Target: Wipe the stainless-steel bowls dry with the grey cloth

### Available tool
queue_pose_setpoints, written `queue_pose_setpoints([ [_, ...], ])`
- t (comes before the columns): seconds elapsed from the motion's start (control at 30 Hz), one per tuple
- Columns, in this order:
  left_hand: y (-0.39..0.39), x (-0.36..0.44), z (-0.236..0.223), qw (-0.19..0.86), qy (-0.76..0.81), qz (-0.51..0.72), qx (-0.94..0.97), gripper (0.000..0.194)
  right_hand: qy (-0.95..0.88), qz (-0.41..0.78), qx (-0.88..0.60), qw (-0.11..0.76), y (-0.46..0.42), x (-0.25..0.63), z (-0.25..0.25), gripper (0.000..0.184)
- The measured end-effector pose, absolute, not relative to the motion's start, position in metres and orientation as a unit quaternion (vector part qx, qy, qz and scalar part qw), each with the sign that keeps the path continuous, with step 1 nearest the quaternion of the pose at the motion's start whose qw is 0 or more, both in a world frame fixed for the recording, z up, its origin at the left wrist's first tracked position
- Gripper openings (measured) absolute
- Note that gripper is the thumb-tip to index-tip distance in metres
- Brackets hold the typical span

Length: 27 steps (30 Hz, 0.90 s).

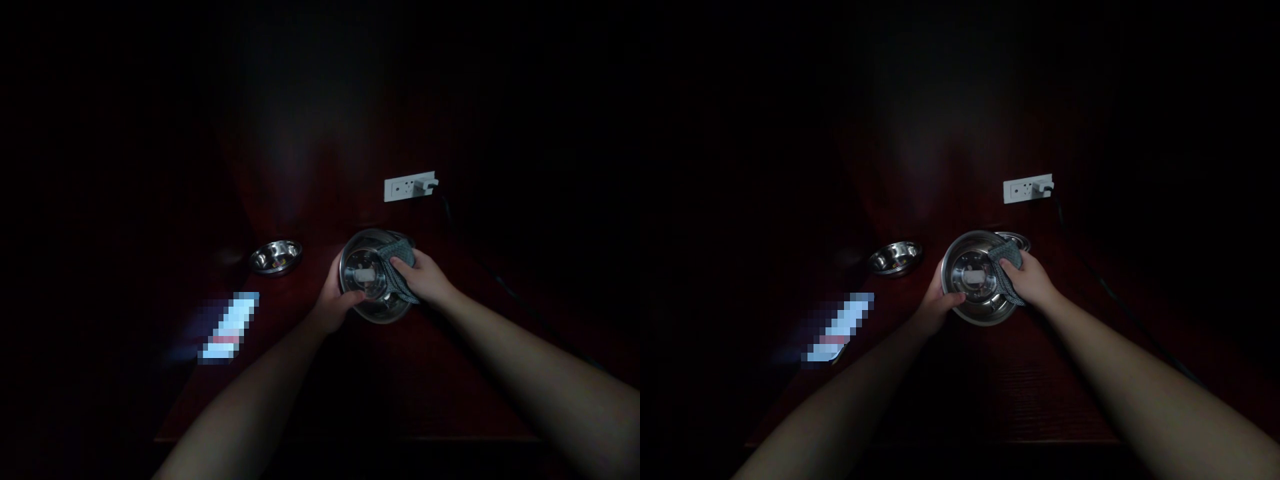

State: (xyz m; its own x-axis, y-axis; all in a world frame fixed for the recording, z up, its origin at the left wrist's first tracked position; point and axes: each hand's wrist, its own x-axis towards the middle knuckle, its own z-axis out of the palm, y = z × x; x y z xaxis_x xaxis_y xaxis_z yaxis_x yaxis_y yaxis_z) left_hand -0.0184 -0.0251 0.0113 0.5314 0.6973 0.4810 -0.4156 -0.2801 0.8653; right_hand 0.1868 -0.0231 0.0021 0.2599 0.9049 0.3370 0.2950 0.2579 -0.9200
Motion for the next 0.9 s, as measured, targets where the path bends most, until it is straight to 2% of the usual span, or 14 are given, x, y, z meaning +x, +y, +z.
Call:
queue_pose_setpoints([
  [0.43, -0.028, -0.016, 0.005, 0.604, 0.11, 0.455, 0.645, 0.088, -0.549, 0.241, -0.562, 0.569, -0.026, 0.191, 0.009, 0.031],
  [0.67, -0.019, -0.018, -0.006, 0.574, 0.217, 0.504, 0.608, 0.071, -0.555, 0.257, -0.538, 0.579, -0.027, 0.186, 0.009, 0.03],
  [0.9, -0.019, -0.018, -0.007, 0.562, 0.238, 0.508, 0.608, 0.065, -0.548, 0.261, -0.543, 0.58, -0.028, 0.183, 0.01, 0.029],
])
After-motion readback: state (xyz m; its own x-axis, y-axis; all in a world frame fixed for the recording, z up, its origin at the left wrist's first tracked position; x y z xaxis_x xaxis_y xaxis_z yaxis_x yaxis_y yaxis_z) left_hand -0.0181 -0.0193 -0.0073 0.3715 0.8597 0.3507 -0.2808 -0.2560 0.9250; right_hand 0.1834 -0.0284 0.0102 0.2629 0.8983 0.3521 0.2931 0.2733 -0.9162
